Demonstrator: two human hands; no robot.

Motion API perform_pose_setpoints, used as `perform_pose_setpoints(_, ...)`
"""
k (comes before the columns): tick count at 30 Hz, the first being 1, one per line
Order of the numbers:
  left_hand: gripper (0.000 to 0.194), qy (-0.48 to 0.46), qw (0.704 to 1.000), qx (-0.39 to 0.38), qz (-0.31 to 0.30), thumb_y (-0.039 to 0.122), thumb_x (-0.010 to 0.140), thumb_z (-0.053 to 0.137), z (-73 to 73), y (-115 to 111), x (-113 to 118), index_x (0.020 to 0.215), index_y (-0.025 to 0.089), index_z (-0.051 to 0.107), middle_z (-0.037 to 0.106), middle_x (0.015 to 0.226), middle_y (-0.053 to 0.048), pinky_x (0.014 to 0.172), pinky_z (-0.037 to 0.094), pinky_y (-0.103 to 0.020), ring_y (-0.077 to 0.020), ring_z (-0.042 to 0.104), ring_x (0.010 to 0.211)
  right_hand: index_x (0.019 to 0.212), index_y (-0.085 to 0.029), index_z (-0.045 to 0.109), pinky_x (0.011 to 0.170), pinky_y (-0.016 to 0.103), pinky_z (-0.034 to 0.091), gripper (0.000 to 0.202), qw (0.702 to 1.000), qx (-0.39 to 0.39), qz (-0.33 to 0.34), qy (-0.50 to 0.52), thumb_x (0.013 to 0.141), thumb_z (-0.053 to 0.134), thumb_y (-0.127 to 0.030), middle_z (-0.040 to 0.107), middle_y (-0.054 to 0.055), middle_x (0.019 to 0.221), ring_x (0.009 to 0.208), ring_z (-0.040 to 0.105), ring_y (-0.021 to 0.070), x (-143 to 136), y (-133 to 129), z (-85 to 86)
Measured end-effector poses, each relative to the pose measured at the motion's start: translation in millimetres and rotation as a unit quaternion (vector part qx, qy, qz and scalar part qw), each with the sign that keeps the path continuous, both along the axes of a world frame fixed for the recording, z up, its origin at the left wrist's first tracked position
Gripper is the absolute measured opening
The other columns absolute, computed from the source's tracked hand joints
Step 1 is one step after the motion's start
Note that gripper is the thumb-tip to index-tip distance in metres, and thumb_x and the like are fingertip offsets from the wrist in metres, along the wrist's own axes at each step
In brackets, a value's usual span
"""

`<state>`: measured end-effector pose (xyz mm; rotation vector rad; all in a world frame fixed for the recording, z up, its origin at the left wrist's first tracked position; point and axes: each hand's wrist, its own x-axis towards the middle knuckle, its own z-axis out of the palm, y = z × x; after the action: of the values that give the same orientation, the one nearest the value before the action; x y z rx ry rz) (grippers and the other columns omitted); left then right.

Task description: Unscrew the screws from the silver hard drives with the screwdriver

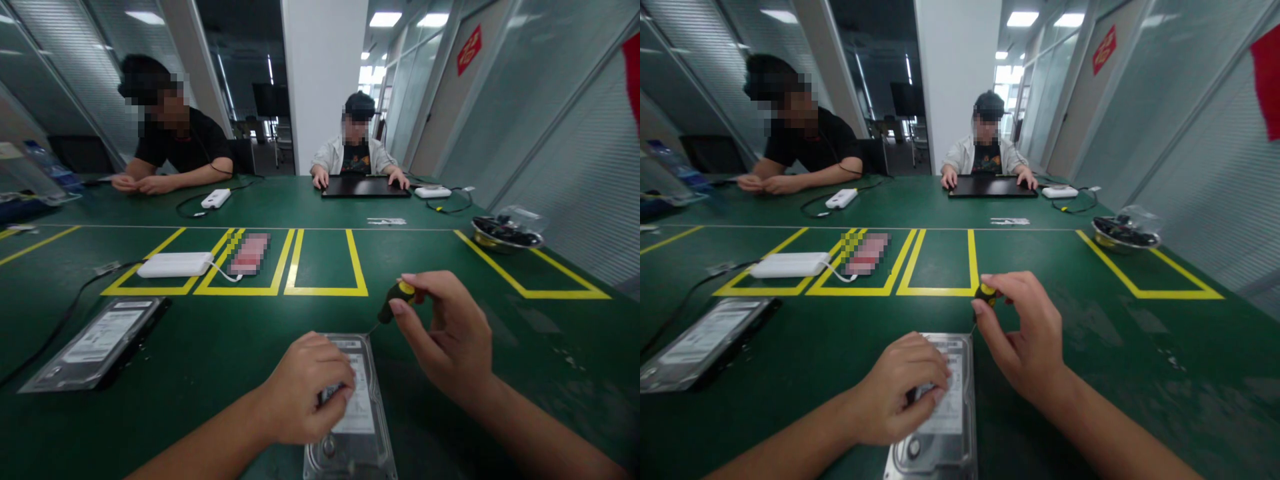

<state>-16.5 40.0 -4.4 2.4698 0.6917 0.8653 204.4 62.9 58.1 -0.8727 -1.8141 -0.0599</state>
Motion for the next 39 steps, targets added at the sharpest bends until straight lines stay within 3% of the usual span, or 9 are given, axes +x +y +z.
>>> perform_pose_setpoints(8, 0.011, 0.009, 1.0, 0.013, 0.006, 0.018, 0.084, 0.052, 2.2, -2.4, 0.1, 0.087, 0.019, 0.063, 0.07, 0.086, -0.003, 0.079, 0.043, -0.036, -0.0199, 0.064, 0.084, 0.11, -0.022, 0.06, 0.067, 0.032, 0.048, 0.033, 1.0, 0.014, 0.018, 0.016, 0.08, 0.074, -0.016, 0.058, 0.004, 0.099, 0.085, 0.058, 0.0177, 1.7, 2.2, -4.7)
perform_pose_setpoints(16, 0.016, 0.067, 0.996, 0.039, 0.046, 0.019, 0.09, 0.049, 5.8, -13.5, 2.6, 0.091, 0.019, 0.065, 0.069, 0.084, -0.006, 0.082, 0.049, -0.036, -0.0206, 0.065, 0.085, 0.107, -0.022, 0.061, 0.069, 0.032, 0.049, 0.027, 1.0, 0.03, -0.004, -0.006, 0.083, 0.067, -0.011, 0.064, 0.004, 0.092, 0.084, 0.06, 0.018, 0.5, 2.5, 3.8)
perform_pose_setpoints(23, 0.012, 0.179, 0.98, -0.031, 0.086, 0.024, 0.09, 0.053, 22.1, -32.0, 9.8, 0.096, 0.02, 0.062, 0.068, 0.104, -0.006, 0.092, 0.051, -0.046, -0.0253, 0.063, 0.099, 0.107, -0.022, 0.061, 0.068, 0.032, 0.049, 0.028, 1.0, 0.018, 0.004, -0.001, 0.082, 0.072, -0.017, 0.061, 0.004, 0.097, 0.084, 0.058, 0.0172, 0.4, 2.7, 1.8)
perform_pose_setpoints(28, 0.025, 0.195, 0.975, -0.052, 0.096, 0.023, 0.088, 0.056, 29.5, -40.1, 11.6, 0.112, 0.019, 0.06, 0.066, 0.121, -0.008, 0.101, 0.048, -0.049, -0.0284, 0.06, 0.112, 0.102, -0.02, 0.061, 0.066, 0.03, 0.046, 0.023, 1.0, 0.02, -0.011, 0.002, 0.082, 0.07, -0.013, 0.06, 0.003, 0.09, 0.081, 0.056, 0.0158, 0.7, 4.4, 2.4)
perform_pose_setpoints(33, 0.018, 0.172, 0.979, -0.062, 0.092, 0.023, 0.088, 0.056, 26.0, -35.5, 10.5, 0.105, 0.021, 0.062, 0.067, 0.116, -0.006, 0.098, 0.049, -0.048, -0.0267, 0.061, 0.109, 0.104, -0.018, 0.061, 0.068, 0.031, 0.046, 0.021, 1.0, 0.013, -0.022, -0.014, 0.084, 0.066, -0.011, 0.062, 0.004, 0.09, 0.08, 0.056, 0.0155, 1.0, 4.1, 6.2)
perform_pose_setpoints(39, 0.015, 0.105, 0.991, -0.012, 0.081, 0.022, 0.092, 0.051, 11.2, -27.1, 5.7, 0.1, 0.021, 0.064, 0.07, 0.105, -0.004, 0.092, 0.049, -0.044, -0.0236, 0.064, 0.101, 0.108, -0.018, 0.06, 0.068, 0.031, 0.047, 0.025, 1.0, 0.008, -0.006, -0.013, 0.085, 0.064, -0.01, 0.063, 0.005, 0.096, 0.084, 0.058, 0.0157, 0.0, 2.1, 4.9)
